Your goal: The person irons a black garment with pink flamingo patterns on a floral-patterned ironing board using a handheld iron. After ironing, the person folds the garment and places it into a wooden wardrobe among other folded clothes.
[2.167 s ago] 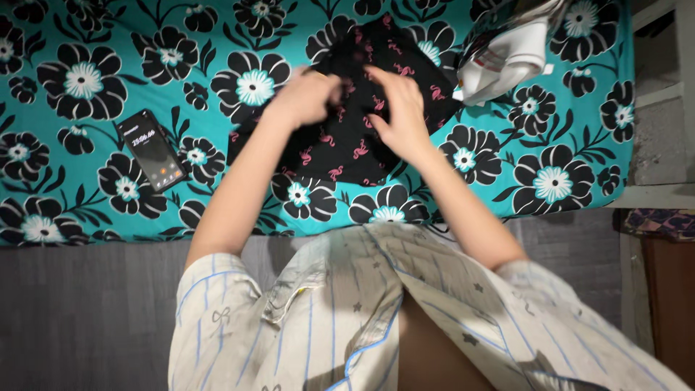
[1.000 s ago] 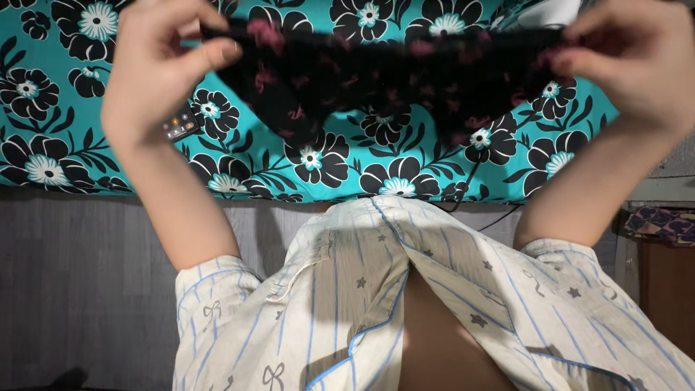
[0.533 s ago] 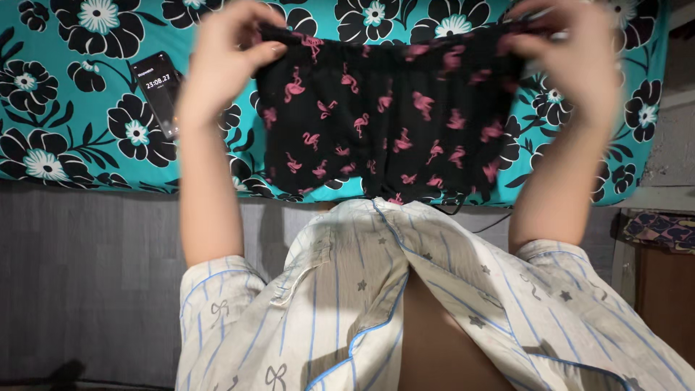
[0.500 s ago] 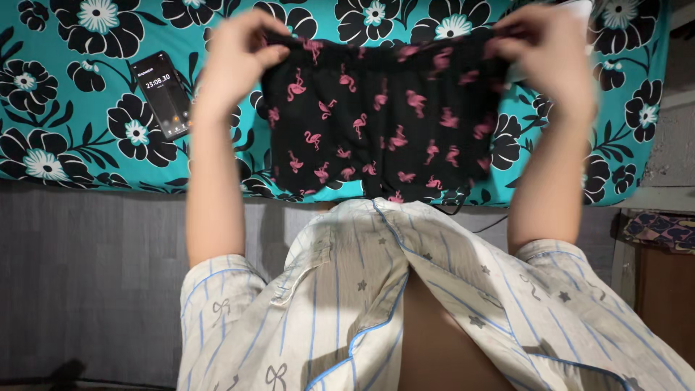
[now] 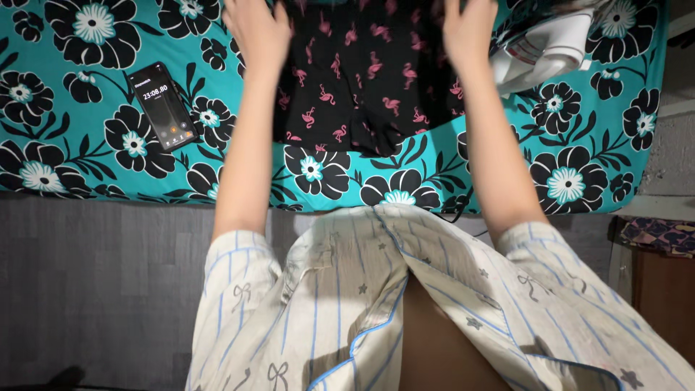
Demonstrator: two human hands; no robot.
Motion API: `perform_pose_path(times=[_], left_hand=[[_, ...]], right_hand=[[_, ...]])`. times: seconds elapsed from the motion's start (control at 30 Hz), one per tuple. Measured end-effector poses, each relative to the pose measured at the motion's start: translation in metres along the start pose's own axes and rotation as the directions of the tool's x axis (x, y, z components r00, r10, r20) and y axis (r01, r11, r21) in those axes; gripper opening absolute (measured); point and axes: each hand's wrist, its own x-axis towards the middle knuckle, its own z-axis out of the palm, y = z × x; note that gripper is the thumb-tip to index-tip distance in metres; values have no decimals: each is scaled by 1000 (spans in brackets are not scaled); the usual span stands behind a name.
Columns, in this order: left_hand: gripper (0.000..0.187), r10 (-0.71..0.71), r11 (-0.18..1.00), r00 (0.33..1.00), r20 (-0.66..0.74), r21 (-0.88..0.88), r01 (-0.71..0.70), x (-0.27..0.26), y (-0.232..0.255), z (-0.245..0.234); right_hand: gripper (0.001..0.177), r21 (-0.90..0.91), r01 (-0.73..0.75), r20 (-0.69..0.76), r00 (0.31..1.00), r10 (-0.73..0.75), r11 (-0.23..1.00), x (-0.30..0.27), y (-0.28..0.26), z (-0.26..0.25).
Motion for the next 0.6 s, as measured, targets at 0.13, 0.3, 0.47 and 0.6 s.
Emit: perform_pose_path(times=[0.13, 0.3, 0.47, 0.6], left_hand=[[36, -91, 967, 931, 354, -193, 168, -42, 54, -46], [57, -24, 962, 691, 722, -171, 212, -89, 89, -88], [66, -73, 970, 553, 830, -69, 231, -117, 61, -118], [43, -21, 973, 723, 691, -152, 173, -142, 33, -116]], right_hand=[[24, 211, -252, 176, 960, 217, 944, -60, -55, -36], [22, -12, -353, 135, 927, 351, 936, -124, -47, -51], [25, -119, -614, 0, 786, 618, 781, -167, -10, -78], [50, -274, -530, -87, 845, 528, 803, -184, 40, -62]])
